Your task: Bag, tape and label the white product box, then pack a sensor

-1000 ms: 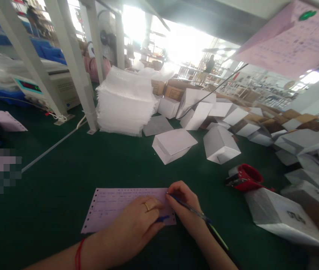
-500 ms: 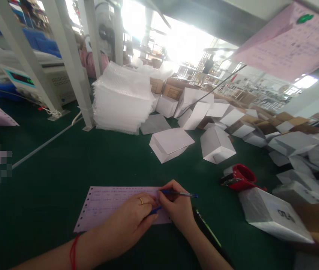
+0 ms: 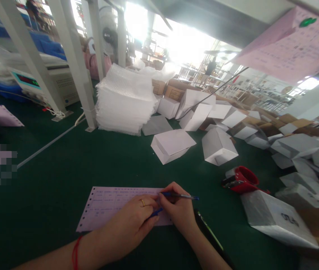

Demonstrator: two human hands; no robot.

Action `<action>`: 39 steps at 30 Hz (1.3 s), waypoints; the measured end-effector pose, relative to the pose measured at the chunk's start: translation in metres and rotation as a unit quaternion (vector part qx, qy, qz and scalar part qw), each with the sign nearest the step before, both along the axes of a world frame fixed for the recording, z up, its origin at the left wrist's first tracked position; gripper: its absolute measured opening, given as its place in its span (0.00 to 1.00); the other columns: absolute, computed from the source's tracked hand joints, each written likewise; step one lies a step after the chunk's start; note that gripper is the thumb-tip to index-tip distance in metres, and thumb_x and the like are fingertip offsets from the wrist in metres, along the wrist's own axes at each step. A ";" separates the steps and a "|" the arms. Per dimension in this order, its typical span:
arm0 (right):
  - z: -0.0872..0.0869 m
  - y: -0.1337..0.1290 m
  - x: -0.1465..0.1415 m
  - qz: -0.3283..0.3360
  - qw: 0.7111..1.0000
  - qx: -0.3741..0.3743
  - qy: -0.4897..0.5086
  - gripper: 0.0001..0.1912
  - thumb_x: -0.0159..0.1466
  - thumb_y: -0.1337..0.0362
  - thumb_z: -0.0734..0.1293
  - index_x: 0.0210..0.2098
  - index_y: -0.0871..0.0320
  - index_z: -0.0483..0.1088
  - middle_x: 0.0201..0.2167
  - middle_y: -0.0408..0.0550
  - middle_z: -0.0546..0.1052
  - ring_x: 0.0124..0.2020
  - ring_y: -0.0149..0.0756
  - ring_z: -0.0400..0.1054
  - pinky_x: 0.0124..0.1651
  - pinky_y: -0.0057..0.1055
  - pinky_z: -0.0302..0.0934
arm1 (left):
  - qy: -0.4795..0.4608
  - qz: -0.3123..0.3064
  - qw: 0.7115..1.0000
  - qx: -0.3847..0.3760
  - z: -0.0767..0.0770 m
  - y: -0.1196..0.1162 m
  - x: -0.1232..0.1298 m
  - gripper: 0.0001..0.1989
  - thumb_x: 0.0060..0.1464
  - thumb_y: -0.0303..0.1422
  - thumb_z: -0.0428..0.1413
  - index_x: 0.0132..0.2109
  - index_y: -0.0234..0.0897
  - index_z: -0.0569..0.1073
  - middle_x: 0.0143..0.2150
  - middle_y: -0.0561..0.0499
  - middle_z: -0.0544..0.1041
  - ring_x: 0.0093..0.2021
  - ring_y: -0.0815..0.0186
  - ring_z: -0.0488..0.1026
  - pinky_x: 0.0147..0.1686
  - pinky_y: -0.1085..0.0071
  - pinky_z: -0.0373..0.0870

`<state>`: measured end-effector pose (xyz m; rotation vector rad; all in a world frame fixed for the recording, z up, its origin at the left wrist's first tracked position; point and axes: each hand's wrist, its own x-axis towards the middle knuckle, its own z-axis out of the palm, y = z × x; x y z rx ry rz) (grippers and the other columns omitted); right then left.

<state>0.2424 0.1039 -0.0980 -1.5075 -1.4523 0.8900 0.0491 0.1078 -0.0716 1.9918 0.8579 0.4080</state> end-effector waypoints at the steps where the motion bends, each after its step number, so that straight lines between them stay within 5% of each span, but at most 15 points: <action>1: -0.001 0.000 0.001 0.001 1.000 0.002 -0.001 0.09 0.61 0.58 0.70 0.30 0.56 0.71 0.27 0.46 0.75 0.26 0.40 0.71 0.27 0.33 0.64 | 0.000 0.000 1.000 0.002 0.000 0.000 0.000 0.21 0.65 0.21 0.55 0.63 0.32 0.74 0.64 0.41 0.76 0.65 0.53 0.71 0.70 0.47 0.64; 9: -0.015 0.000 0.004 -0.022 1.000 0.023 0.003 0.09 0.61 0.58 0.70 0.30 0.55 0.71 0.26 0.44 0.74 0.25 0.38 0.69 0.26 0.31 0.62 | -0.008 0.003 1.000 0.016 -0.004 -0.001 0.001 0.20 0.64 0.21 0.55 0.61 0.32 0.75 0.62 0.41 0.77 0.64 0.53 0.72 0.69 0.48 0.65; 20: -0.003 0.000 0.002 -0.025 1.000 0.005 -0.001 0.09 0.59 0.57 0.69 0.28 0.56 0.70 0.25 0.44 0.73 0.24 0.38 0.68 0.25 0.31 0.61 | 0.006 -0.003 1.000 0.017 -0.001 0.001 -0.001 0.20 0.65 0.22 0.54 0.62 0.31 0.76 0.63 0.41 0.77 0.65 0.53 0.71 0.70 0.48 0.65; 39: -0.007 -0.002 0.006 -0.069 0.995 0.030 0.063 0.08 0.60 0.60 0.73 0.29 0.56 0.72 0.24 0.42 0.73 0.25 0.36 0.68 0.26 0.29 0.61 | 0.018 0.000 1.000 0.018 0.003 0.000 -0.002 0.19 0.66 0.24 0.54 0.61 0.34 0.77 0.62 0.41 0.78 0.63 0.52 0.73 0.68 0.47 0.68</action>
